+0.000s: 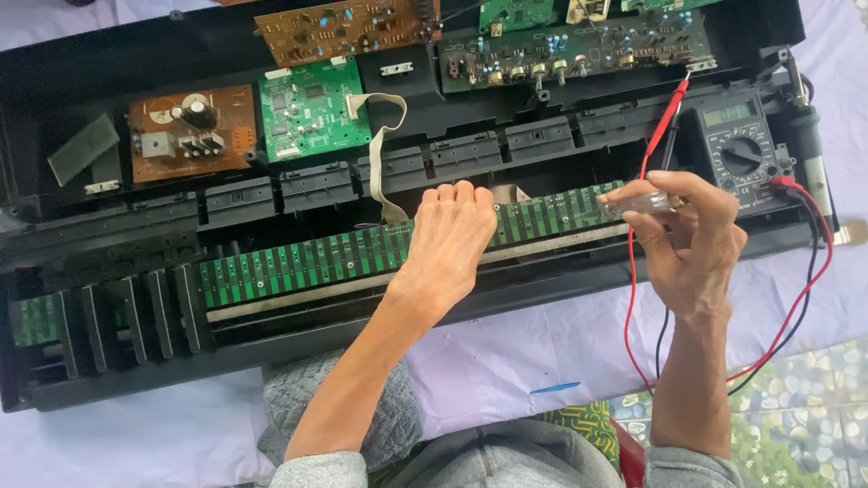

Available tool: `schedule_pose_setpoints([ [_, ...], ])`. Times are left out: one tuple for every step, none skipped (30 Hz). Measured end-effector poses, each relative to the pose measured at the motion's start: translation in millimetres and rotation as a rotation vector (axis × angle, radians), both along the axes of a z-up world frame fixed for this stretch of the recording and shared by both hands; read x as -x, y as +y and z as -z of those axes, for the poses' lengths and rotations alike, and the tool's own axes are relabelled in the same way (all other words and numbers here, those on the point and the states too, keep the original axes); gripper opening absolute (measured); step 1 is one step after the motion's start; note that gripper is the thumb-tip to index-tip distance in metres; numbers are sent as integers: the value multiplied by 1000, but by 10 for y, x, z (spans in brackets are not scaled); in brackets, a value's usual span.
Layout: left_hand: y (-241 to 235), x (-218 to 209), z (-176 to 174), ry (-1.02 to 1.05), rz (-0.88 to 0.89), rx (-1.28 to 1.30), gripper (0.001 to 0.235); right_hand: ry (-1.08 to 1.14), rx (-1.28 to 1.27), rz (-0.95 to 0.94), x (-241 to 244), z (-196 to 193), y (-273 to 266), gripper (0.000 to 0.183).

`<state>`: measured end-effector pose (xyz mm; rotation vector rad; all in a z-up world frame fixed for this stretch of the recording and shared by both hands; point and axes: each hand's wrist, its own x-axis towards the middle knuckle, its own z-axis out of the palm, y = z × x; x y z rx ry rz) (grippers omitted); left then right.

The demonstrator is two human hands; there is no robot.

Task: The person uses a multimeter to test various points on the circuit boards of a disassembled electronic device. They hold the multimeter probes against different components and traces on the green PCBs while the device rests on a white cloth on the floor.

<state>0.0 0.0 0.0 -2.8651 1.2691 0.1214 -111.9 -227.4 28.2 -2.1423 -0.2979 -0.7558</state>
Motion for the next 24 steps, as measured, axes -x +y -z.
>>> schedule_pose_setpoints([
  [2,1,-1,-9,0,6,51,-3,6,5,-2,3,-9,32],
  [1,-3,-1,-8,0,6,51,-2,5,5,-10,5,-15,32],
  [0,-3,2,-2,-1,8,52,-15,17,7,-14,9,-22,31],
  [-1,-2,3,4,-2,10,52,-29,29,9,-16,11,-29,31],
  [-2,-6,-2,3,-3,9,52,-30,29,9,-18,13,-31,31],
  [-3,-9,-9,8,-3,9,53,-28,21,4,-20,14,-33,31],
  [-5,-7,-12,14,-2,8,53,-24,13,0,-13,17,-35,31],
  [-4,-6,-3,15,-1,8,53,-23,12,1,-6,15,-25,31],
  [-4,-9,4,15,0,5,55,-17,8,9,-4,12,-17,31],
  [-4,-12,11,16,0,2,57,-10,4,16,-2,8,-8,31],
  [-1,-10,9,16,0,0,57,-9,1,16,1,15,-9,31],
  [2,-9,8,14,0,6,56,-9,-2,13,4,24,-9,32],
  [1,-7,8,12,1,14,56,-9,-5,11,8,29,-12,33],
  [5,-7,5,13,1,14,56,-8,-5,11,5,25,-10,33],
  [8,-5,4,12,1,23,55,-14,-5,4,4,21,-9,33],
  [11,-4,3,11,1,32,54,-19,-5,-3,3,17,-8,33],
  [9,-4,-4,12,1,32,54,-18,-5,-3,4,23,-16,33],
  [8,-3,-12,18,0,31,54,-22,4,4,6,28,-24,32],
  [8,-3,-20,24,-2,30,54,-27,12,10,6,33,-31,31],
  [9,-1,-13,24,-3,30,54,-26,12,9,9,32,-30,31],
  [10,0,-8,12,-1,27,54,-25,-8,-1,12,32,-29,31],
  [10,1,-4,-1,1,25,54,-23,-29,-10,16,30,-29,32],
  [8,2,2,-3,1,24,54,-26,-30,-10,16,36,-31,32],
  [7,3,7,0,-2,21,55,-16,-20,0,16,42,-34,32],
])
